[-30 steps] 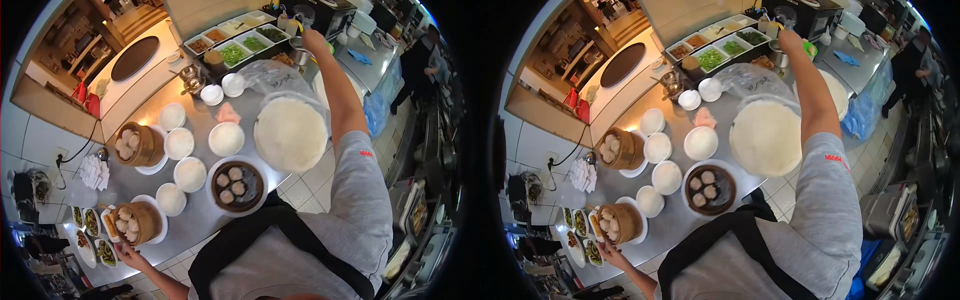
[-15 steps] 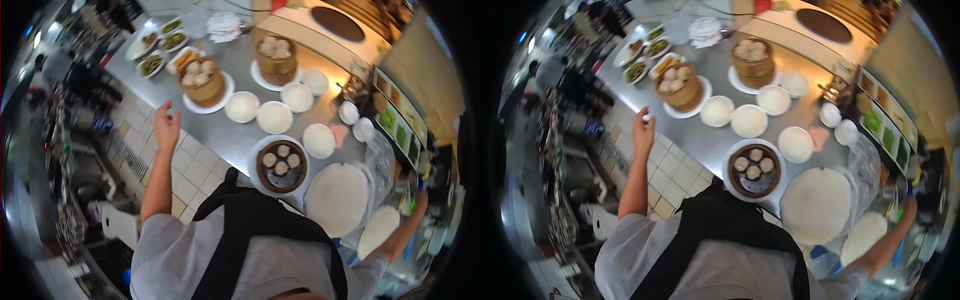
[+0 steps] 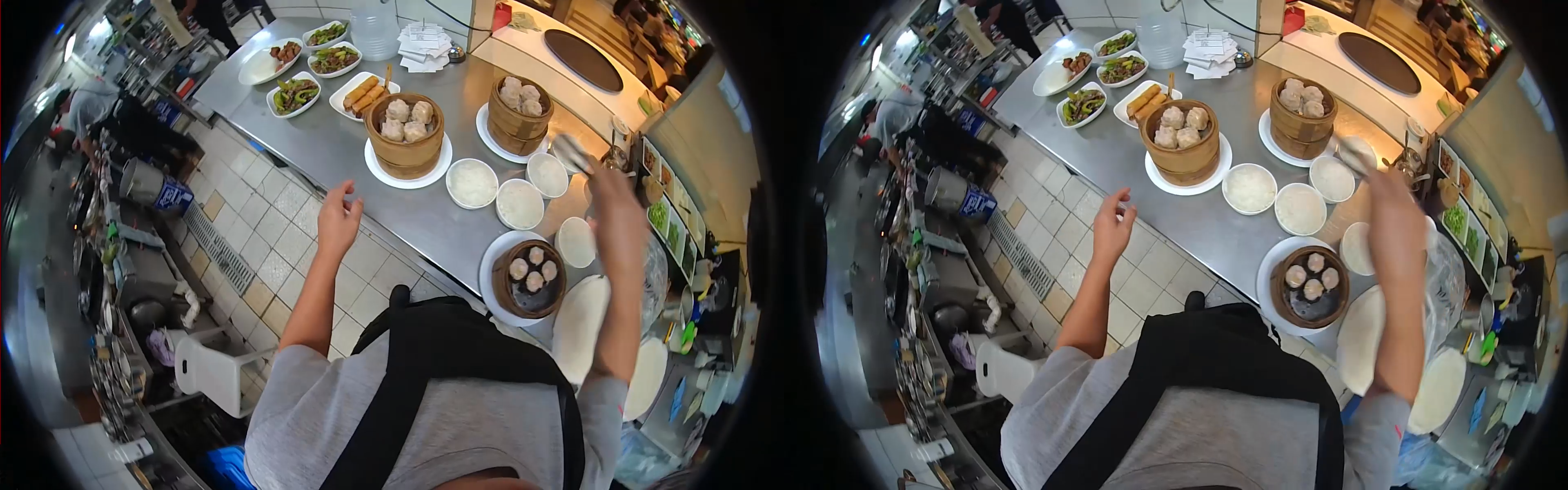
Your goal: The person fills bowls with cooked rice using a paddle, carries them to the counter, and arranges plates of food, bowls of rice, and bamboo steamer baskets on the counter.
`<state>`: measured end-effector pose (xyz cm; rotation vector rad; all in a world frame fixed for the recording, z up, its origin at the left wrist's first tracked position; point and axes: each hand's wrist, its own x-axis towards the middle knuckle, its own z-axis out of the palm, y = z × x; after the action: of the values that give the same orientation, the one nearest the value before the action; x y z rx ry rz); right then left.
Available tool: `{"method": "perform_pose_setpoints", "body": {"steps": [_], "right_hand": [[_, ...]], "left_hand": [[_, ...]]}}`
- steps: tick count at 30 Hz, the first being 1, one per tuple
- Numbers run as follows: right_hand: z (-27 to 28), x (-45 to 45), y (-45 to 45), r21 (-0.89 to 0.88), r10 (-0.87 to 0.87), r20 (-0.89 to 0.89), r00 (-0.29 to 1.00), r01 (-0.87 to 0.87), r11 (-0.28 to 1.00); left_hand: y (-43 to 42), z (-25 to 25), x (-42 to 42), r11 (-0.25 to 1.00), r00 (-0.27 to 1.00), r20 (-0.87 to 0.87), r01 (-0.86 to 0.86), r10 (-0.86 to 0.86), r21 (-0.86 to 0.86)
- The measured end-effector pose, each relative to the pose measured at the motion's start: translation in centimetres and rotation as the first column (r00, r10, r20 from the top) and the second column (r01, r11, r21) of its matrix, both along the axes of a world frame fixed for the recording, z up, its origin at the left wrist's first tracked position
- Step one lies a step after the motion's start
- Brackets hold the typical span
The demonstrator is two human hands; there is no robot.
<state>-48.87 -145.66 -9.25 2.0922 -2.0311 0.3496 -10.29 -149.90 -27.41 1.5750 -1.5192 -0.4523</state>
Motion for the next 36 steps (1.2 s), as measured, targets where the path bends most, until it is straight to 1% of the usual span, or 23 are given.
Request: {"method": "perform_pose_setpoints", "body": {"steps": [1,2,4,6,7,9,13,15,19,21,25,28,30,31,33,34,35,36], "right_hand": [[0.2,4.0,-1.7,0.052,0.069,0.008,0.998,-0.07,0.996],[-0.3,7.4,-3.3,-0.016,0.134,0.003,0.991,-0.134,0.991],[-2.4,11.4,-7.4,-0.045,0.251,-0.019,0.968,-0.252,0.967],[-3.6,14.3,-10.7,-0.04,0.272,-0.073,0.96,-0.275,0.961],[-4.4,15.2,-12.2,-0.038,0.255,-0.074,0.964,-0.259,0.965],[-5.6,16.4,-14.3,-0.074,0.311,-0.097,0.946,-0.318,0.945],[-6.3,17.0,-15.1,-0.125,0.256,-0.127,0.958,-0.272,0.954],[-5.9,16.9,-14.3,-0.028,0.235,-0.167,0.958,-0.243,0.97],[-4.9,17.5,-12.3,-0.051,0.209,-0.178,0.962,-0.221,0.974],[-4.8,17.8,-11.9,-0.01,0.187,-0.213,0.959,-0.193,0.981],[-5.7,17.8,-12.1,0.018,0.16,-0.201,0.966,-0.16,0.987],[-5.2,18.1,-12.0,0.036,0.184,-0.189,0.965,-0.18,0.983],[-4.0,18.0,-11.7,0.052,0.121,-0.184,0.976,-0.113,0.992],[-3.9,17.9,-11.8,0.053,0.115,-0.183,0.976,-0.107,0.993],[-3.6,17.6,-12.6,-0.1,0.122,-0.172,0.977,-0.141,0.985],[-4.0,17.6,-13.2,-0.051,0.114,-0.15,0.982,-0.123,0.991],[-4.7,17.4,-13.8,-0.005,0.088,-0.131,0.988,-0.089,0.996],[-5.2,17.5,-14.2,0.086,0.054,-0.124,0.991,-0.044,0.995]], "left_hand": [[-0.1,-0.5,0.7,0.999,0.999,0.008,0.041,-0.041,0.008],[-0.2,-0.9,1.3,0.996,0.997,0.014,0.082,-0.082,0.016],[-0.3,-1.2,2.3,0.992,0.992,0.0,0.124,-0.124,0.033],[-0.5,-1.9,3.4,0.986,0.99,-0.015,0.144,-0.144,0.085],[-0.5,-2.0,4.0,0.983,0.988,-0.014,0.156,-0.155,0.096],[-1.0,-2.7,5.3,0.978,0.984,-0.023,0.177,-0.175,0.111],[-2.0,-3.6,7.4,0.971,0.978,-0.063,0.206,-0.199,0.12],[-2.7,-4.0,8.1,0.97,0.976,-0.062,0.216,-0.21,0.115],[-4.4,-4.5,8.4,0.962,0.97,-0.071,0.239,-0.232,0.132],[-5.1,-4.5,8.3,0.962,0.968,-0.072,0.248,-0.241,0.117],[-5.9,-3.8,8.0,0.958,0.961,-0.098,0.267,-0.258,0.1],[-6.2,-3.6,7.9,0.955,0.957,-0.124,0.275,-0.261,0.115],[-6.5,-3.7,8.3,0.955,0.959,-0.099,0.276,-0.266,0.108],[-6.4,-3.8,8.3,0.955,0.96,-0.076,0.277,-0.271,0.104],[-6.3,-3.4,8.2,0.951,0.959,-0.096,0.279,-0.268,0.132],[-6.3,-3.1,8.1,0.948,0.958,-0.116,0.279,-0.263,0.156],[-6.3,-3.2,8.1,0.94,0.949,-0.112,0.308,-0.293,0.148],[-6.3,-3.7,8.3,0.948,0.95,-0.143,0.295,-0.278,0.116]]}}
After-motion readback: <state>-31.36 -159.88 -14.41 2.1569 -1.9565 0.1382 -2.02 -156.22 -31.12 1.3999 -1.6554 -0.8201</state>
